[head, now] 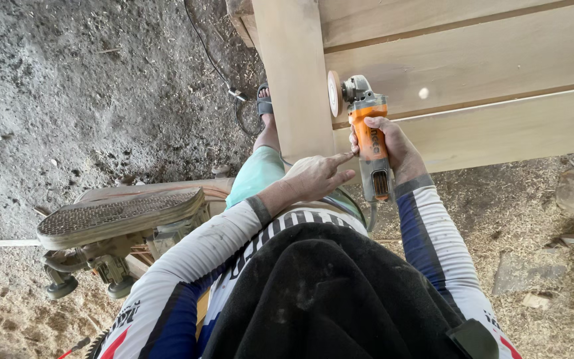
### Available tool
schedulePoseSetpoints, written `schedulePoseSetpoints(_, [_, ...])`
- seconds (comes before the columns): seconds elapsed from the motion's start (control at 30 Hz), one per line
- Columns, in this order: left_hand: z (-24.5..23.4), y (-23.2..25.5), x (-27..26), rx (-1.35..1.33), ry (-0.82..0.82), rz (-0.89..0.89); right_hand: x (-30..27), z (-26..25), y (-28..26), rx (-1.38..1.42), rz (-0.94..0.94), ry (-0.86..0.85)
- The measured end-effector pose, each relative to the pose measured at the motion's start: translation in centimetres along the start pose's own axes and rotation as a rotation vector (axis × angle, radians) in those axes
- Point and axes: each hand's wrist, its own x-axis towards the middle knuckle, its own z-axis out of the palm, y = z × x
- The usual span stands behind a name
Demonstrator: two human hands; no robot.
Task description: The person uses an angle grinder with a sanding disc to smooth the surface of a wooden door panel, moving the tool across the different boards.
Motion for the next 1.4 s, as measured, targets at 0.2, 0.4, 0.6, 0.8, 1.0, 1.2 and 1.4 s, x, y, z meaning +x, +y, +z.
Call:
schedulePoseSetpoints(0.2, [-0.3, 0.1, -0.1, -0.007, -0.004, 0.001, 0.0, 0.2, -0.1, -0.018, 0.002, 0.022])
schedulePoseSetpoints(0.4, [-0.1, -0.2, 0.0, -0.024, 0.018, 0.012, 0.4, -0.2, -0.1, -0.031, 0.008, 0.016])
schedulePoseSetpoints(0.6, [0.4, -0.7, 0.2, -0.038, 0.013, 0.008, 0.2, -0.4, -0.2, 0.036, 0.013, -0.029])
schedulePoseSetpoints(0.8, [-0.4, -1.6, 0.4, 0.094, 0.096, -0.100, -5.2, 1.6, -1.0, 0.104, -0.107, 0.142])
schedulePoseSetpoints(1.0, [-1.2, -2.8, 3.1, 0.269, 0.291, -0.017, -7.0, 4.6, -3.8, -0.553, -0.223, 0.532])
schedulePoseSetpoints(1.2, [-0.1, -1.6, 3.6, -0.086, 0.270, -0.029, -1.3, 7.6, -2.3, -1.202, -0.430, 0.835])
schedulePoseSetpoints(1.4, [-0.7, -1.6, 3.5, -0.233, 0.330, -0.076, 2.4, 8.8, -1.9, -1.229, -0.452, 0.856])
